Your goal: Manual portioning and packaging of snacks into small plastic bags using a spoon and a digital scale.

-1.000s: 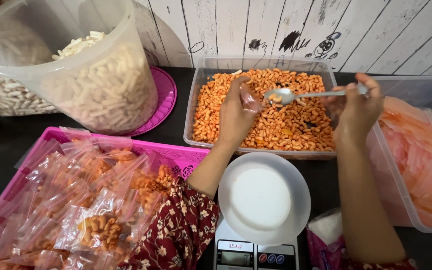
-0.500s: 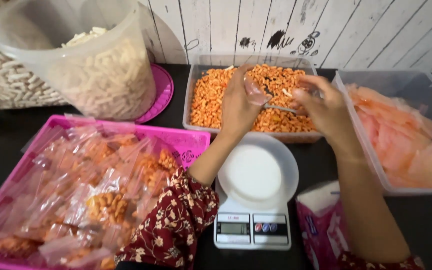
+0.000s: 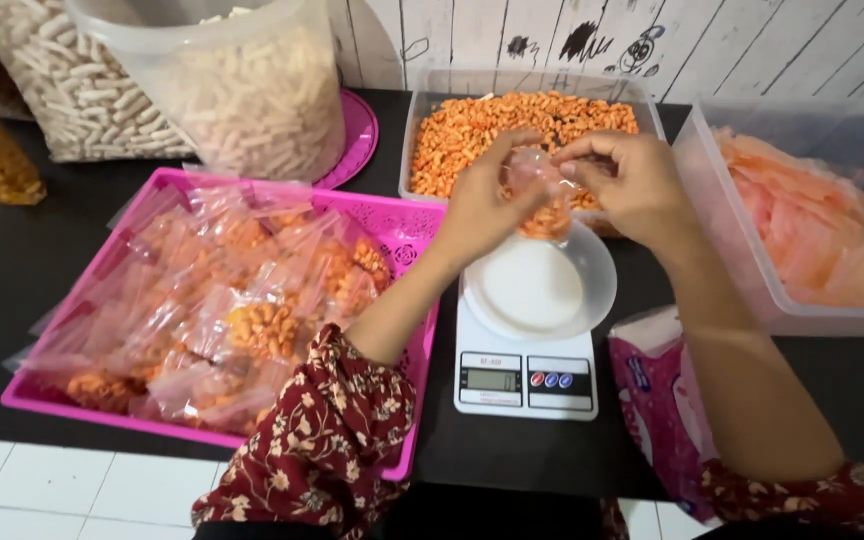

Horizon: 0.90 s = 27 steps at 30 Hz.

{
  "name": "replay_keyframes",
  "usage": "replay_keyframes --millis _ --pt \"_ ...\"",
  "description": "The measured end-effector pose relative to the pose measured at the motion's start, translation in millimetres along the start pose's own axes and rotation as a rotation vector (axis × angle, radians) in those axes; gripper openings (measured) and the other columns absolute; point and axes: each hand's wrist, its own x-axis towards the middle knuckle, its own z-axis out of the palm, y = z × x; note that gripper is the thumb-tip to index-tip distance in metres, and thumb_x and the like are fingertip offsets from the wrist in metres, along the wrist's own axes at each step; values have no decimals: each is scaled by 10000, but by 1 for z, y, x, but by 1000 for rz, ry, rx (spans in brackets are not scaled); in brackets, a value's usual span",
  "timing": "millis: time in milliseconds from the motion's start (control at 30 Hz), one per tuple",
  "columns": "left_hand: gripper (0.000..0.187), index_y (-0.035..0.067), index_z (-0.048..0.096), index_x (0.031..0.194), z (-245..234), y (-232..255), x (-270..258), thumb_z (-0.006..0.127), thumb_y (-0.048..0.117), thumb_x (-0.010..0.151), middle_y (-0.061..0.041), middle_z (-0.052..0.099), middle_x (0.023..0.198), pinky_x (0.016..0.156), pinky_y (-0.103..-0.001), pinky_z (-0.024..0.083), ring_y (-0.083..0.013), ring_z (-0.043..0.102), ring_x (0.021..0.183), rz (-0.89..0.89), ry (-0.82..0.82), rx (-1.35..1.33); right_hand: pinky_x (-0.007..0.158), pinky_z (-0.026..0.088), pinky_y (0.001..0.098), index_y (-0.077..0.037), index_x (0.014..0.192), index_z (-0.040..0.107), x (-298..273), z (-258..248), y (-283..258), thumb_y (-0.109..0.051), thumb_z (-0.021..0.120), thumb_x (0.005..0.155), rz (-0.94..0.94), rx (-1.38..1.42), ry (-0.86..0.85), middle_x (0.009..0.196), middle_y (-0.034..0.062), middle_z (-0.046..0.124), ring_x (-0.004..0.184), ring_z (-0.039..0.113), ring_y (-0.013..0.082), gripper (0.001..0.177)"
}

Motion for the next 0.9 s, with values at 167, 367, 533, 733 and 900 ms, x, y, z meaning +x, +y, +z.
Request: replay_keyframes --millis 167,367,533,733,900 --pt "213 279 747 1007 2 -23 -5 801 290 801 47 751 806 680 -245 556 -109 688 735 -71 7 28 671 519 268 -121 1043 776 -6 8 12 -76 748 948 -74 -98 -47 831 68 698 770 626 136 108" --pt "229 232 734 1025 -3 -42 -5 772 228 799 -30 745 836 765 -343 564 -211 709 817 -37 -10 185 718 537 353 -134 1046 778 6 24 60 -115 774 928 -183 -222 -44 870 113 712 842 680 252 120" --pt "320 136 687 1122 -9 -39 -6 750 140 808 -157 712 951 873 -491 550 -386 701 965 66 39 242 819 526 436 -141 1143 750 7 26 72 -160 796 917 -297 -326 12 934 126 685 941 669 333 231" --pt "324 143 666 1163 -5 -23 -5 746 192 853 -113 684 1045 930 -476 523 -369 665 1051 131 120 346 948 477 470 -163 1178 720 2 25 59 -159 774 939 -410 -380 102 1127 88 633 1105 601 360 245" --pt "272 126 637 1115 6 -16 1 667 178 850 -82 669 1100 908 -447 470 -325 624 1053 246 143 381 932 424 461 -48 1156 726 -1 27 45 -18 684 956 -405 -375 100 1159 127 612 1097 548 327 207"
